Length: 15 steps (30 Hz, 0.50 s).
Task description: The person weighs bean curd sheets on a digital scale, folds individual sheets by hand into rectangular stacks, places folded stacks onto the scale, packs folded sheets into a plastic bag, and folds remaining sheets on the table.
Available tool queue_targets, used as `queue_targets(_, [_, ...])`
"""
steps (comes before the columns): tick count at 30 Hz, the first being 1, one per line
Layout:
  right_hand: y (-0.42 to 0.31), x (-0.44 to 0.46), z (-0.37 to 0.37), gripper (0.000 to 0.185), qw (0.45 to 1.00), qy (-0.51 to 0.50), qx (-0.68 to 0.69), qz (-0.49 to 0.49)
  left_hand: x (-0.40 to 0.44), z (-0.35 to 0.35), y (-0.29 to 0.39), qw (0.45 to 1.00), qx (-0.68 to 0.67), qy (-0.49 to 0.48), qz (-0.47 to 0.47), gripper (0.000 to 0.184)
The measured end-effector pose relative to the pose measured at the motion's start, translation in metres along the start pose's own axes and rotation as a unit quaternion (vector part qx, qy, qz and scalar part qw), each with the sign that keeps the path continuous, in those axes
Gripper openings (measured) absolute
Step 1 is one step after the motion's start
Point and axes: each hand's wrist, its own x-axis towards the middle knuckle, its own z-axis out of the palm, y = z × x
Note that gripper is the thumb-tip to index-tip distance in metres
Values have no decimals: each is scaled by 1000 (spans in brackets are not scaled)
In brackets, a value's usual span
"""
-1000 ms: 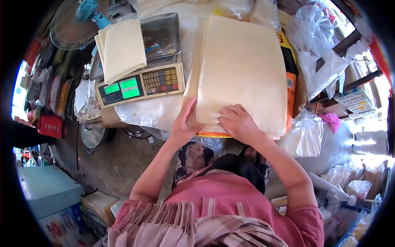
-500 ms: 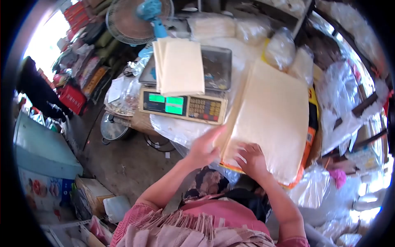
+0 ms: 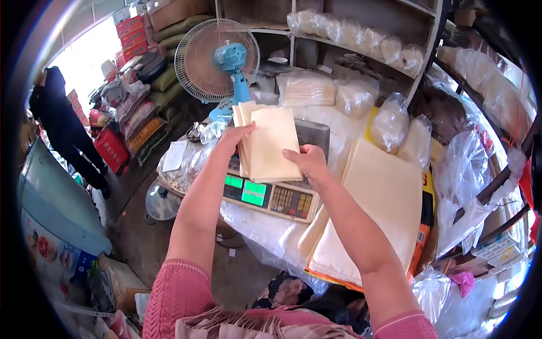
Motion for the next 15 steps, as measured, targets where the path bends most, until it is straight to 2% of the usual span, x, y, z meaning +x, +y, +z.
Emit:
queue_targets(2, [0, 12, -4, 36, 999, 25, 38, -7, 1, 1, 4, 999, -34, -3, -30, 60])
queue_targets(4, [13, 29, -9, 39, 999, 31, -41, -10, 9, 0, 0, 996, -82, -25, -36, 59])
queue_targets(6, [5, 26, -14, 40, 994, 20, -112, -1, 8, 10, 1, 988, -137, -68, 9, 55])
queue_targets(8, [13, 31, -20, 46, 994, -9, -105, 9, 5, 25, 4, 983, -146, -94, 63, 47])
queue_targets(9, [17, 30, -24, 49, 994, -22, -102, 15, 0, 29, 6, 976, -178, -114, 55, 51])
queue_targets(12, [4, 1, -58, 67, 994, 41, -53, -81, -45, 65, 24, 975, -161, -44, 145, 62])
queue_targets(13, [-4, -12, -74, 72, 992, 78, -12, -101, -70, 76, 37, 966, -192, -92, 149, 76])
queue_targets(14, [-15, -30, -90, 77, 986, 116, 29, -119, -98, 92, 46, 950, -199, -140, 194, 77])
queue_targets(15, [-37, -56, -108, 75, 982, 80, 93, -141, -127, 111, 52, 931, -206, -188, 237, 78])
